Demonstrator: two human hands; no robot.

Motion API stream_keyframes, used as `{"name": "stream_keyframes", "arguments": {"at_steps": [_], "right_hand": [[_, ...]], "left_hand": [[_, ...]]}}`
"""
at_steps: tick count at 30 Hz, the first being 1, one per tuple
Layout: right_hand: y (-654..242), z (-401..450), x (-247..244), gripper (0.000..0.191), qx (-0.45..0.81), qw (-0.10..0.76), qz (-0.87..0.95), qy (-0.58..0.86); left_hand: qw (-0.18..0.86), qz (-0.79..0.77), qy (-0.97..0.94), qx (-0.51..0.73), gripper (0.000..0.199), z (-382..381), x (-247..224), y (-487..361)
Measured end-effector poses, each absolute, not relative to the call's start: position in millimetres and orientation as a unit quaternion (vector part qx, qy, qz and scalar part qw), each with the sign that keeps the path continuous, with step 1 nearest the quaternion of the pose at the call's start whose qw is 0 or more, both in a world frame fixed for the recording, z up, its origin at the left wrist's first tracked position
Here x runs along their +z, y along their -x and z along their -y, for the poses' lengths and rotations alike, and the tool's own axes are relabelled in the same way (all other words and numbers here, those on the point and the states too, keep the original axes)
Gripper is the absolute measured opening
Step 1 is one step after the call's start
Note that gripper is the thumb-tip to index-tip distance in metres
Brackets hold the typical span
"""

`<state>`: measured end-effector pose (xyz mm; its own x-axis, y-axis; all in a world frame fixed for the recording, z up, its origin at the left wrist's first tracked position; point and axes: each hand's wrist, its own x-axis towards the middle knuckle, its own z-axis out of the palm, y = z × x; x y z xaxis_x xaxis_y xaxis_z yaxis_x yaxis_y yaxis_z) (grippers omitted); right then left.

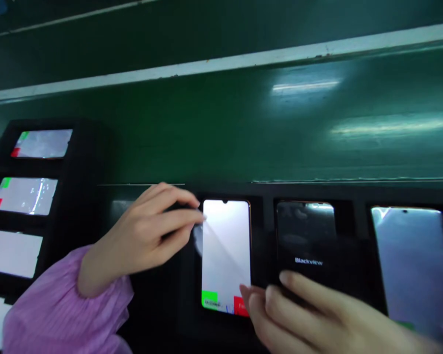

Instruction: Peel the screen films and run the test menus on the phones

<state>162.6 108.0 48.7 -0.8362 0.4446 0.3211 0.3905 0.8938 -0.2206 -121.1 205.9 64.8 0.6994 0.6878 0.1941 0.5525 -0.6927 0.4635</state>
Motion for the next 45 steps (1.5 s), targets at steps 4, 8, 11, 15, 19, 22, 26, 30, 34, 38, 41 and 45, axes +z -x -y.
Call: {"name": "stream_keyframes", "arguments": {"at_steps": [4, 8, 11, 15, 19, 22, 26, 30, 34, 38, 41, 45], "right_hand": [[-154.1, -158.3, 48.4, 0.034, 0.173, 0.22, 0.921, 0.272], [-157.7, -201.3, 53.8, 0.01, 0.34, 0.306, 0.784, 0.421], [-162.0, -211.1, 63.0, 0.01, 0.422, 0.321, 0.684, 0.502], [-162.3, -205.2, 71.4, 0.013, 0.448, 0.318, 0.637, 0.54], [-160.1, -197.5, 74.4, 0.011, 0.438, 0.32, 0.635, 0.55], [-160.7, -194.1, 74.5, 0.01, 0.424, 0.322, 0.646, 0.547], [-164.0, -191.4, 73.5, 0.009, 0.421, 0.317, 0.659, 0.536], [-165.7, -189.0, 73.6, 0.015, 0.413, 0.307, 0.667, 0.539], [-166.5, -187.3, 71.5, 0.019, 0.399, 0.295, 0.677, 0.543], [-167.8, -187.3, 67.2, 0.01, 0.381, 0.302, 0.698, 0.526], [-168.0, -187.1, 66.3, 0.008, 0.382, 0.301, 0.706, 0.516], [-165.9, -186.3, 67.6, 0.006, 0.381, 0.303, 0.717, 0.499]], "left_hand": [[0.192, -0.44, -0.852, 0.209, 0.043, -198.6, 60.2, 113.9], [0.23, -0.533, -0.765, 0.279, 0.032, -168.1, 58.2, 131.1], [0.238, -0.56, -0.74, 0.286, 0.026, -140.7, 50.3, 145.7], [0.227, -0.539, -0.766, 0.266, 0.032, -116.3, 38.3, 150.7], [0.197, -0.497, -0.811, 0.236, 0.041, -111.4, 35.9, 143.1], [0.168, -0.459, -0.847, 0.21, 0.044, -115.2, 37.1, 136.6], [0.124, -0.418, -0.883, 0.176, 0.047, -118.8, 35.7, 129.7], [0.059, -0.398, -0.904, 0.146, 0.047, -112.0, 32.9, 126.2], [0.046, -0.365, -0.919, 0.142, 0.045, -95.5, 32.5, 127.2], [0.109, -0.344, -0.909, 0.206, 0.034, -81.0, 35.9, 132.6], [0.151, -0.358, -0.89, 0.237, 0.031, -78.5, 40.2, 138.1], [0.121, -0.392, -0.889, 0.205, 0.042, -87.5, 37.6, 135.6]]}}
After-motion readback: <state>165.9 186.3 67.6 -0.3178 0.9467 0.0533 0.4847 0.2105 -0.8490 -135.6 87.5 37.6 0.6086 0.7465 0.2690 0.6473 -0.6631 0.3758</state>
